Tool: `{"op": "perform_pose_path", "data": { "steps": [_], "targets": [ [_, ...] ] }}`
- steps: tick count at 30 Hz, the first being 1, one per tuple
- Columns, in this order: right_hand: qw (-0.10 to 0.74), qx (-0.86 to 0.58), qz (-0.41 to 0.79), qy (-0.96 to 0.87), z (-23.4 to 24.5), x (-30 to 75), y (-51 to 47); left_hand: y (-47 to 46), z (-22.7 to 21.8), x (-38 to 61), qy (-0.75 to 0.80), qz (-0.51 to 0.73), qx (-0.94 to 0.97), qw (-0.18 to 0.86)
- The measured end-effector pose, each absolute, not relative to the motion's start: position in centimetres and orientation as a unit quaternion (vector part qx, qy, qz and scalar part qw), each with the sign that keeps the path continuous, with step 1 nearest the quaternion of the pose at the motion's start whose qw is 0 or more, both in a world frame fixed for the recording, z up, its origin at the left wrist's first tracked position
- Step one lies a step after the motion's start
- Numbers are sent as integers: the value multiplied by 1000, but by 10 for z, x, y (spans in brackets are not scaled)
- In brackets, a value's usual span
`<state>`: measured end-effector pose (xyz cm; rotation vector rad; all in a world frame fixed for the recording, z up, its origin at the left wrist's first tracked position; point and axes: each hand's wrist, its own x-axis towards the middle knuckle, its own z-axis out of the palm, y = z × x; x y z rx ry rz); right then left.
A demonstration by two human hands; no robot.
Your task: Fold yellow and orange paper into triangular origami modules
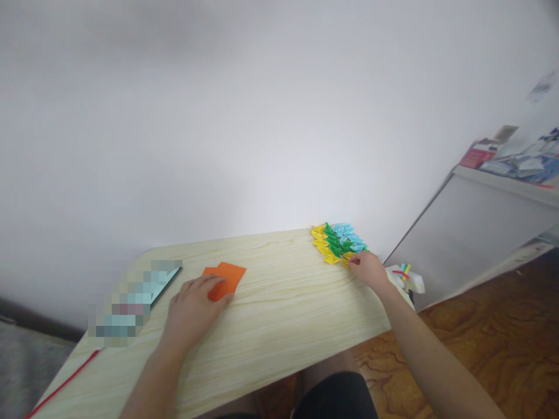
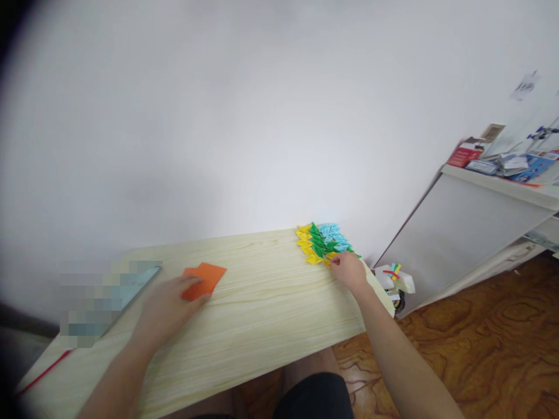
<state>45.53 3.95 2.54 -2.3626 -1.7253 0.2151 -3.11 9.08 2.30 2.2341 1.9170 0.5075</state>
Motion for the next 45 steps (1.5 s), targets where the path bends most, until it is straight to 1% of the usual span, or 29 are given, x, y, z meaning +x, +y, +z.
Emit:
{"op": "perform_pose_path", "data": {
  "steps": [6, 10, 13, 17, 21, 26, 31, 34, 38, 45],
  "targets": [
    [137, -807, 45, -573, 29, 447, 34, 88, 18, -34, 623, 146, 764, 78],
    [182, -793, 27, -580, 36, 430, 33, 91, 19, -39, 629, 133, 761, 87],
    [219, -764, 34, -606, 38, 398, 38, 95, 19, -44, 640, 121, 753, 98],
    [252, -702, 79, -662, 32, 333, 48, 99, 20, -49, 644, 113, 748, 112],
    [266, -635, 141, -711, 21, 265, 57, 98, 22, -46, 634, 120, 755, 118],
    [289, -584, 210, -729, 15, 215, 69, 90, 29, -41, 631, 157, 755, 88],
    [342, -556, 273, -707, 20, 202, 82, 86, 54, -43, 657, 232, 717, 28],
    [391, -534, 305, -685, 35, 199, 84, 84, 74, -40, 657, 274, 702, 23],
    [437, -479, 346, -678, 68, 197, 80, 81, 102, -23, 632, 331, 698, 60],
    [487, -407, 379, -673, 123, 214, 79, 90, 160, 19, 527, 395, 730, 180]
  ]
}}
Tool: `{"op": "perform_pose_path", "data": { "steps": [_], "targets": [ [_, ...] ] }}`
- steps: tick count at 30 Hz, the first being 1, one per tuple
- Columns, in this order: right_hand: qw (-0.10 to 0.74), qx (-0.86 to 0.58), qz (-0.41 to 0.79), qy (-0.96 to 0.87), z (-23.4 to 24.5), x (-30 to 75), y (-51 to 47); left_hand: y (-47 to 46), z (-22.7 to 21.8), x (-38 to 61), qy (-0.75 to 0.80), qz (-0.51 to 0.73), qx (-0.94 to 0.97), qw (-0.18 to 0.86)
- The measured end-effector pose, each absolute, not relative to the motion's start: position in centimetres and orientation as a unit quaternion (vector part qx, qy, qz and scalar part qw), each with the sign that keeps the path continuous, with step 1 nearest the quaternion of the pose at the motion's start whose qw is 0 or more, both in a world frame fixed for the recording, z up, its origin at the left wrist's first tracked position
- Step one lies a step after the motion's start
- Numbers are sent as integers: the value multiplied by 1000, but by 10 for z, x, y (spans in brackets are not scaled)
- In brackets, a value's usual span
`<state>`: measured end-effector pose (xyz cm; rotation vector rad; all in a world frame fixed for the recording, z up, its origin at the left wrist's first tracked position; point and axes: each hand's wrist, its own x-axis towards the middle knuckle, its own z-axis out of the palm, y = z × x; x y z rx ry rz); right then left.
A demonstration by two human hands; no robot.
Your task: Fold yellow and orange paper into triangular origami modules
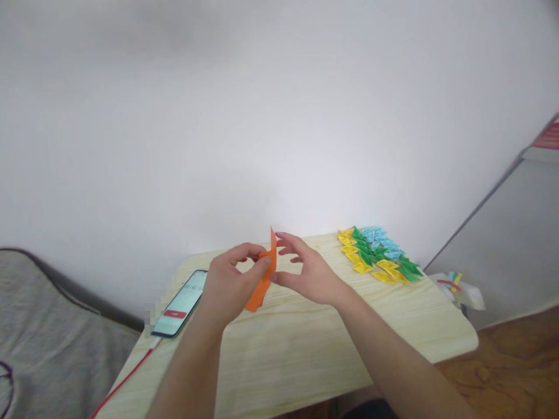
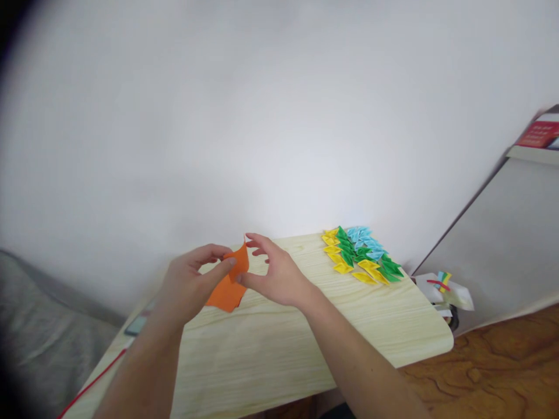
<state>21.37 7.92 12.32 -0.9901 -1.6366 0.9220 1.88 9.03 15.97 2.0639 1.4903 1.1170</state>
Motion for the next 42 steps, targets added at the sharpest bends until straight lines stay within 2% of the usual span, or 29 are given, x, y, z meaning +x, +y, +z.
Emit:
{"op": "perform_pose_path", "data": {
  "steps": [7, 10, 16, 27, 35, 42],
  "targets": [
    [541, -338, 474, -607, 162, 239, 97, 118, 202, 51, 413, 456, 732, 293],
    [569, -297, 514, -569, 170, 245, 108, 128, 212, 61, 392, 479, 730, 291],
    [610, -289, 499, -543, 178, 245, 125, 145, 210, 71, 346, 550, 713, 263],
    [608, -312, 486, -545, 178, 242, 136, 157, 194, 77, 360, 606, 683, 193],
    [596, -306, 495, -553, 175, 247, 139, 157, 192, 67, 346, 587, 657, 321],
    [521, -336, 505, -600, 180, 254, 132, 155, 199, 58, 360, 530, 696, 325]
  ]
}}
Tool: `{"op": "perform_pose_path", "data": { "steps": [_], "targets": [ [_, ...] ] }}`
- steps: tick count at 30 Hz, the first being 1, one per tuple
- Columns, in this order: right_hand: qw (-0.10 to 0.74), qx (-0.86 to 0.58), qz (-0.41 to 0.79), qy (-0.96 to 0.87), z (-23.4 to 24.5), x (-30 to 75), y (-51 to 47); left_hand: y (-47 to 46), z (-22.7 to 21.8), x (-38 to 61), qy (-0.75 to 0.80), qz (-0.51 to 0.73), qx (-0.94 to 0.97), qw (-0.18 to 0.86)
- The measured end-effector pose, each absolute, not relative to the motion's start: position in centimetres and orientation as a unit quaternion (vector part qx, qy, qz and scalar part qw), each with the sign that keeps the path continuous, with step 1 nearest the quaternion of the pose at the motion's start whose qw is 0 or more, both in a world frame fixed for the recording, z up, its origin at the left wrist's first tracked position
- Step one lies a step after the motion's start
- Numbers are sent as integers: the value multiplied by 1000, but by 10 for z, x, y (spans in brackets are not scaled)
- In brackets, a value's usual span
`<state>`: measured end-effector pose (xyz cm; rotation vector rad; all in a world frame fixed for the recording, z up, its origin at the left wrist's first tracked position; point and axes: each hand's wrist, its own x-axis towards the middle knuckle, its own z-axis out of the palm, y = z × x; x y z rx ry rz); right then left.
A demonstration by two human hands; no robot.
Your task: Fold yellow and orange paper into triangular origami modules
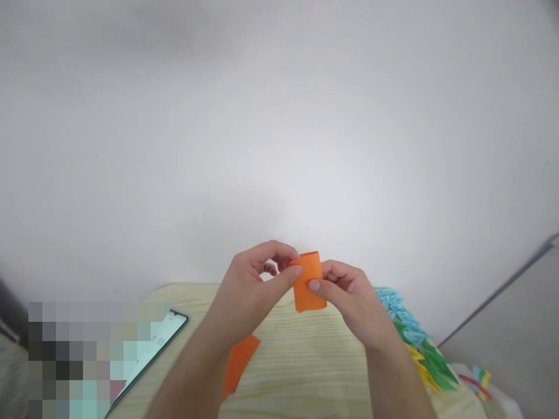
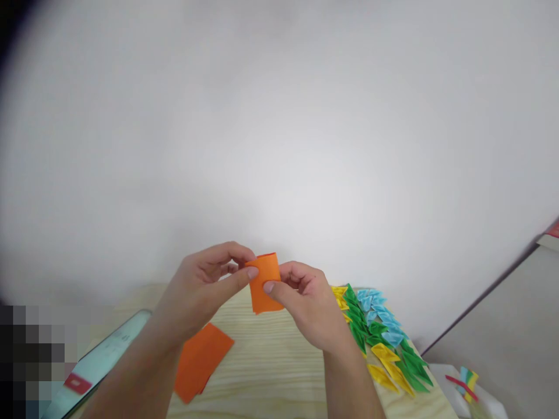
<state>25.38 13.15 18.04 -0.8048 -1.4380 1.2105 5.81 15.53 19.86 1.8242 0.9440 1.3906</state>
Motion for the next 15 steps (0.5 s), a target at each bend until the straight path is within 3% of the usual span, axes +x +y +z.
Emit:
{"op": "perform_pose_path", "data": {
  "steps": [6, 10, 15],
  "targets": [
    [520, -378, 433, -631, 184, 259, 132, 150, 203, 62, 332, 562, 684, 324],
    [575, -369, 415, -601, 184, 264, 136, 149, 204, 64, 350, 586, 644, 346],
    [651, -311, 455, -522, 185, 262, 136, 147, 202, 67, 363, 531, 684, 345]
  ]
}}
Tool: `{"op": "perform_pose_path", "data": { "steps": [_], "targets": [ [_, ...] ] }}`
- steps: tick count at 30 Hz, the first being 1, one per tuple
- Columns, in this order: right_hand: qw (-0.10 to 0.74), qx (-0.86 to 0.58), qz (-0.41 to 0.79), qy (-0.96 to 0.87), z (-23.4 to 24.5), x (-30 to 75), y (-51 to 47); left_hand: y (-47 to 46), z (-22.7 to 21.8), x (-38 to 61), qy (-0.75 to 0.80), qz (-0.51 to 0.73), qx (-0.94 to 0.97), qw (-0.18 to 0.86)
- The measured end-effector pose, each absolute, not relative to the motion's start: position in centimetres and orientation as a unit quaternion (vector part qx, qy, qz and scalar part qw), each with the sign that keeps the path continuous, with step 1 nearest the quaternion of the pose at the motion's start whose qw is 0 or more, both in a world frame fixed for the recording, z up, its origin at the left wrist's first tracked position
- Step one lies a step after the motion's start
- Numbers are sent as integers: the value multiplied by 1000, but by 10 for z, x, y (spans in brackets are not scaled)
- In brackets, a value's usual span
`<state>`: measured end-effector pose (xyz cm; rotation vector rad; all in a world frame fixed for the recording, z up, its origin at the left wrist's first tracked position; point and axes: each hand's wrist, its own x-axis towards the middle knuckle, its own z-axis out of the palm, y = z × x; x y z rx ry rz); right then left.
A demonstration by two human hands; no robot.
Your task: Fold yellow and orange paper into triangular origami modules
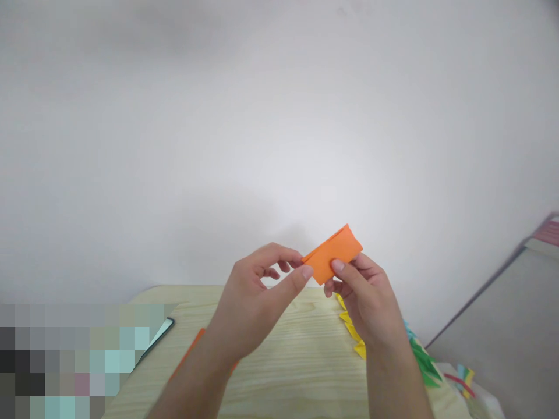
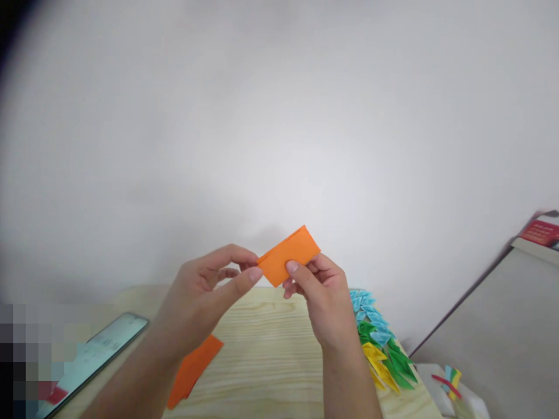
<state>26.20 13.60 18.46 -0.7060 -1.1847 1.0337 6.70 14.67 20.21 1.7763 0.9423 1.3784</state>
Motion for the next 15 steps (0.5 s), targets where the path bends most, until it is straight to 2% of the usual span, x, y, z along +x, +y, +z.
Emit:
{"op": "perform_pose_path", "data": {
  "steps": [8, 15],
  "targets": [
    [655, -276, 497, -498, 191, 253, 124, 134, 214, 73, 336, 552, 693, 319],
    [625, -309, 457, -552, 195, 264, 118, 132, 215, 69, 347, 540, 701, 310]
  ]
}}
